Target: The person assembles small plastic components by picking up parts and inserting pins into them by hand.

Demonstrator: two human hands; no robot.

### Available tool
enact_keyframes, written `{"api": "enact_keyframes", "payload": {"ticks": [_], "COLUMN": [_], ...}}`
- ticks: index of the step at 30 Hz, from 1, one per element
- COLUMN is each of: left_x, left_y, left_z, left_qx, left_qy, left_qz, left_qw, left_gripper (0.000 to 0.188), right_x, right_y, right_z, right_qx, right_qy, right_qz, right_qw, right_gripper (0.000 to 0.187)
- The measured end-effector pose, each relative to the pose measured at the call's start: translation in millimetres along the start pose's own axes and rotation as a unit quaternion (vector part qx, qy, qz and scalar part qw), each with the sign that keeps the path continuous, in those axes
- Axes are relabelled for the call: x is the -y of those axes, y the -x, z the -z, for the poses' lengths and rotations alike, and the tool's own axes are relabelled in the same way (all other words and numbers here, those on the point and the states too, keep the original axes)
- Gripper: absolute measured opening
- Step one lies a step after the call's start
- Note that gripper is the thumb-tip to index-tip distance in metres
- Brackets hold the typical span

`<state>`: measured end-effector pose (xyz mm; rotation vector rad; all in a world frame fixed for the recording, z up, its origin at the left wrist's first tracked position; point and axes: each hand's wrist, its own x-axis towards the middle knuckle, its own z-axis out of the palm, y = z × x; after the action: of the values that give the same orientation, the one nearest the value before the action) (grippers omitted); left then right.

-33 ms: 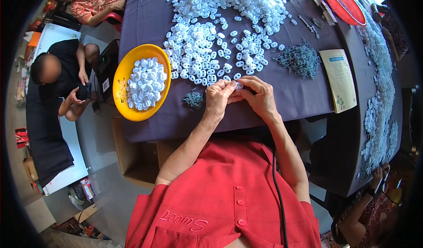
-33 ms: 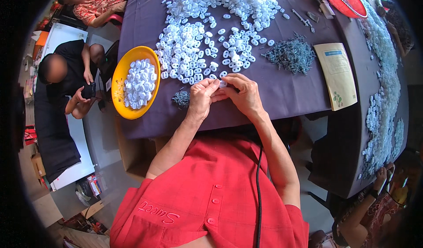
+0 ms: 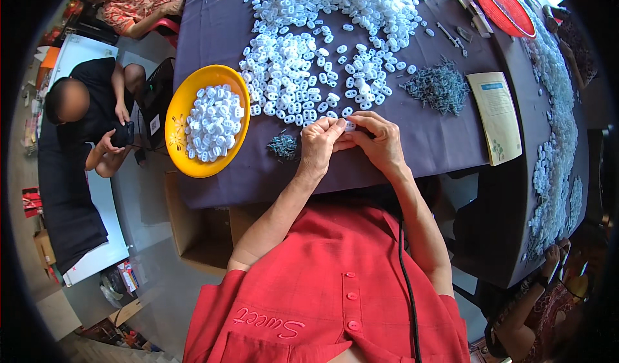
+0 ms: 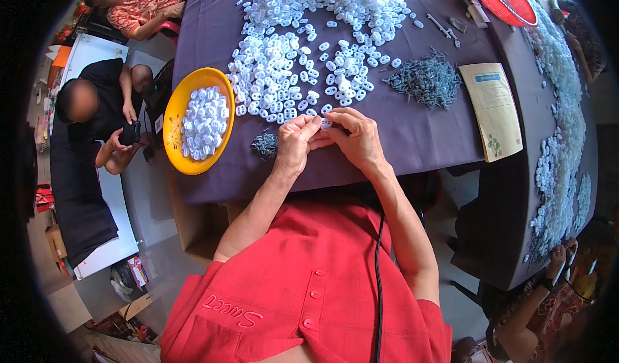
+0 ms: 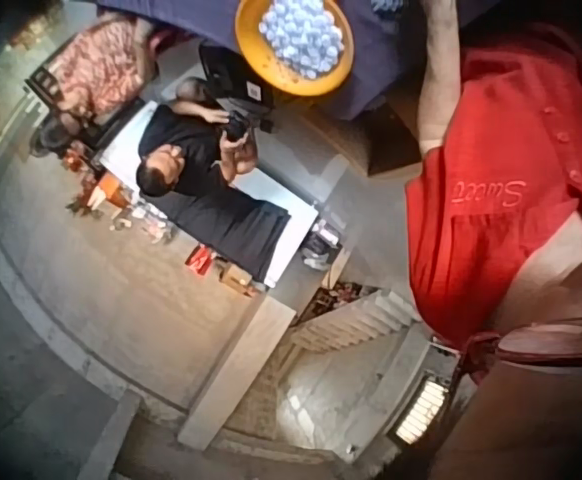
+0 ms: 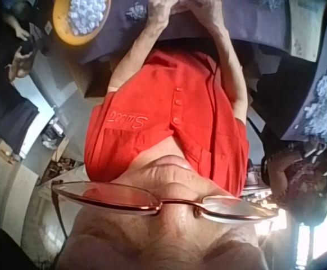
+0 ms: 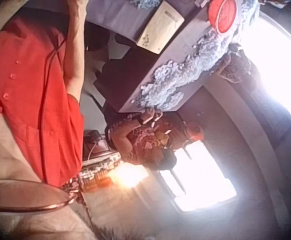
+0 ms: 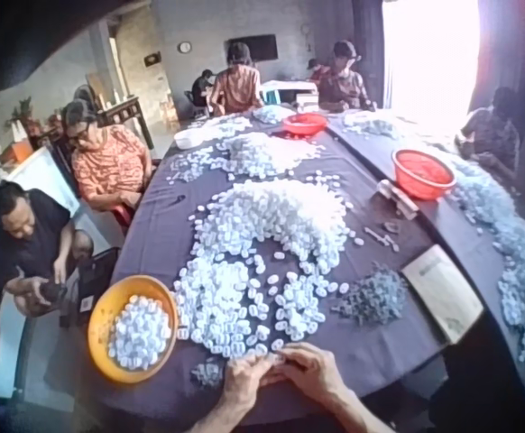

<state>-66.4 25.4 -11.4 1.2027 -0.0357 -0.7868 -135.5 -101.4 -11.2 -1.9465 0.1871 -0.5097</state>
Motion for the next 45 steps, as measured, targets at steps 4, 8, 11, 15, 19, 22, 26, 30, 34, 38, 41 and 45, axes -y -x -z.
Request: {"api": "enact_keyframes", "payload": {"ticks": [4,8,11,15,19,22,26,30,34,38,41,45], "left_x": [-1,3,9,9,-1,-35,-70,-96,-92,-90,-95,-103], "left_y": [1,-2,1,10,14,22,29,41,39,38,40,42], "left_z": [-4,-7,-9,-7,-1,19,79,119,150,159,154,132], "left_qx": [-0.006,-0.014,-0.013,-0.013,-0.039,-0.091,-0.215,-0.315,-0.332,-0.349,-0.357,-0.371], "left_qy": [-0.001,-0.020,-0.098,-0.155,-0.166,-0.243,-0.320,-0.443,-0.541,-0.567,-0.544,-0.505], "left_qz": [-0.002,-0.027,-0.086,-0.145,-0.151,-0.181,-0.270,-0.308,-0.277,-0.255,-0.248,-0.290], "left_qw": [1.000,0.999,0.991,0.977,0.974,0.949,0.882,0.781,0.721,0.701,0.718,0.723], "left_gripper": [0.014,0.016,0.017,0.019,0.019,0.020,0.021,0.021,0.023,0.023,0.025,0.022], "right_x": [-2,-3,-3,-5,-2,0,-12,-20,-26,-26,-26,-26], "right_y": [-1,-3,-2,0,1,-2,-9,-14,-19,-20,-19,-13], "right_z": [1,3,2,-4,2,12,43,69,76,76,78,71], "right_qx": [-0.005,-0.012,-0.017,-0.016,0.000,-0.008,-0.151,-0.195,-0.184,-0.156,-0.136,-0.139], "right_qy": [-0.006,0.008,0.006,0.015,0.019,0.035,0.206,0.377,0.423,0.421,0.421,0.410], "right_qz": [0.000,0.012,0.021,0.037,0.046,0.057,-0.002,-0.043,-0.061,-0.077,-0.084,-0.062], "right_qw": [1.000,1.000,1.000,0.999,0.999,0.998,0.967,0.904,0.885,0.890,0.893,0.900], "right_gripper": [0.026,0.023,0.020,0.017,0.018,0.015,0.003,0.006,0.010,0.009,0.009,0.012]}}
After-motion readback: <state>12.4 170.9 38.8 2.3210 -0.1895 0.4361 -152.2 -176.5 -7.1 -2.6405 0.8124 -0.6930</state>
